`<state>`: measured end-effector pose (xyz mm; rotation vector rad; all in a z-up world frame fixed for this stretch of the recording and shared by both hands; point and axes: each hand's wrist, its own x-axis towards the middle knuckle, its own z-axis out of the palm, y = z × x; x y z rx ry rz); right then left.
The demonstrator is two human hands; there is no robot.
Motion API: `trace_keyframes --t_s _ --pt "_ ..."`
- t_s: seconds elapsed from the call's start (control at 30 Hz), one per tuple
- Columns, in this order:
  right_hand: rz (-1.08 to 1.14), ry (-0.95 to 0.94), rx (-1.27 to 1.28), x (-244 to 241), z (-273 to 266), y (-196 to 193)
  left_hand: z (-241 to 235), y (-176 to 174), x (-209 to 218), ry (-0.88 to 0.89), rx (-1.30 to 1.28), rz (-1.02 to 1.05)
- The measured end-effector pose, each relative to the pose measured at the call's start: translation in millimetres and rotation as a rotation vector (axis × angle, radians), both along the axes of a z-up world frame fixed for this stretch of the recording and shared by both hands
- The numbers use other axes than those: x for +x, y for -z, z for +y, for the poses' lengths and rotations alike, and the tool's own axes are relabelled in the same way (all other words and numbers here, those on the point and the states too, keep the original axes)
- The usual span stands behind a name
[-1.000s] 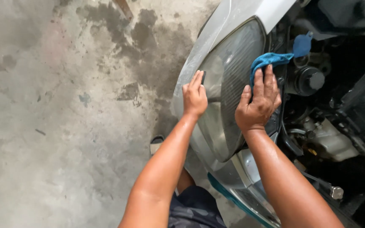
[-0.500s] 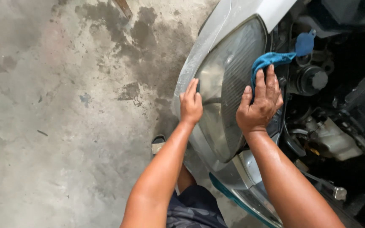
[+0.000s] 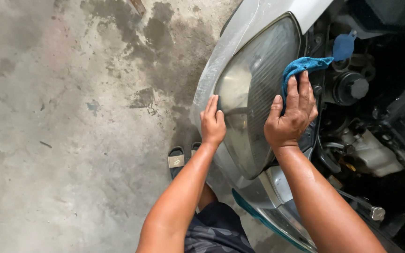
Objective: Using a sanding block and a cloth to detail a car headlight.
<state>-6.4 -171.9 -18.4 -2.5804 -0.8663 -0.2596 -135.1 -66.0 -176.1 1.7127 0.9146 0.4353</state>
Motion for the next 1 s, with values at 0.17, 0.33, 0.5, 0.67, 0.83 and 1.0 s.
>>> trace_keyframes --t_s 0.17,0.33,0.5,0.67,0.83,1.0 --pt "0.002 0.005 0.003 -2 3 -3 -58 5 -54 0.005 -0.095 0.029" --pt "0.001 0.011 -0.011 -1 1 -1 -70 21 -58 0.009 -0.144 -0.022" --pt "0.002 0.016 -0.006 -1 1 1 -26 11 -17 -0.066 -0.071 0.003" --pt "0.007 0.003 -0.007 -2 2 -2 -78 13 -65 -0.034 -0.114 -0.032" --pt "0.007 0.007 -0.011 0 2 -2 -72 2 -46 -0.054 -0.137 0.046" --pt "0.009 0.010 0.003 -1 -1 -1 -2 -52 20 -0.051 -0.005 -0.011"
